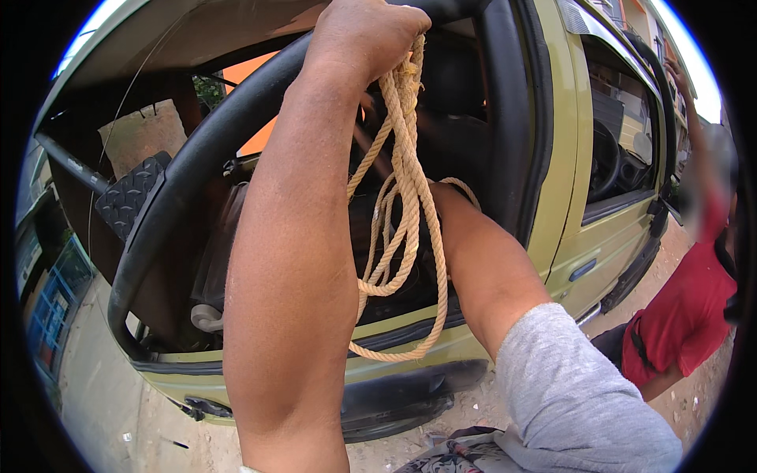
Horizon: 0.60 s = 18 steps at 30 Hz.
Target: The person ties a yellow rope to the roll bar of a light green pickup truck. They loop the rope around the bar, pull it tight, and tie a knot to secure it.
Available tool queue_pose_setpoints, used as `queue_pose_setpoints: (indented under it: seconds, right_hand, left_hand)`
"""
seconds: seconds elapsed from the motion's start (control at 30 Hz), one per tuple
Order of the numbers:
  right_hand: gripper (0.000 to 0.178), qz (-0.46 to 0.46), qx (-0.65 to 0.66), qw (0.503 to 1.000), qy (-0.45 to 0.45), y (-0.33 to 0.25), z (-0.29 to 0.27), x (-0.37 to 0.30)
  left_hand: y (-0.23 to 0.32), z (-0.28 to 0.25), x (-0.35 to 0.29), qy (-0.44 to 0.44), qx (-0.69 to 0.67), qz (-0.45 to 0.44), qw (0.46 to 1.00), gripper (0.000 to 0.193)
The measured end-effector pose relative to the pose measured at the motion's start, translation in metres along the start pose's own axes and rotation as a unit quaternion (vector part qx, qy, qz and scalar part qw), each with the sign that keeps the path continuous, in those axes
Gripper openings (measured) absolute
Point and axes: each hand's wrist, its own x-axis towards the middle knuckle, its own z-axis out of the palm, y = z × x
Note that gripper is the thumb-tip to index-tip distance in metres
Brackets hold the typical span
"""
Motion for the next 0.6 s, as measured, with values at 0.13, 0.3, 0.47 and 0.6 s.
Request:
queue_pose_setpoints:
  seconds: [0.13,0.3,0.47,0.6]
  right_hand:
    - [0.036,0.025,-0.016,0.996,-0.090,0.025,0.019,-0.003]
    - [0.037,0.068,-0.039,0.979,-0.188,0.040,0.014,-0.016]
    - [0.033,0.053,-0.081,0.967,-0.234,0.029,0.003,-0.019]
    - [0.030,-0.007,0.004,0.986,-0.165,0.020,-0.005,-0.024]
  left_hand:
    - [0.000,0.005,-0.006,0.019,0.036,0.013,0.999,0.037]
    - [0.004,-0.002,-0.008,0.003,-0.039,-0.032,0.999,0.037]
    - [-0.003,-0.001,-0.007,0.021,-0.055,-0.007,0.998,0.036]
    - [-0.006,0.003,-0.002,0.059,0.030,0.076,0.995,0.036]
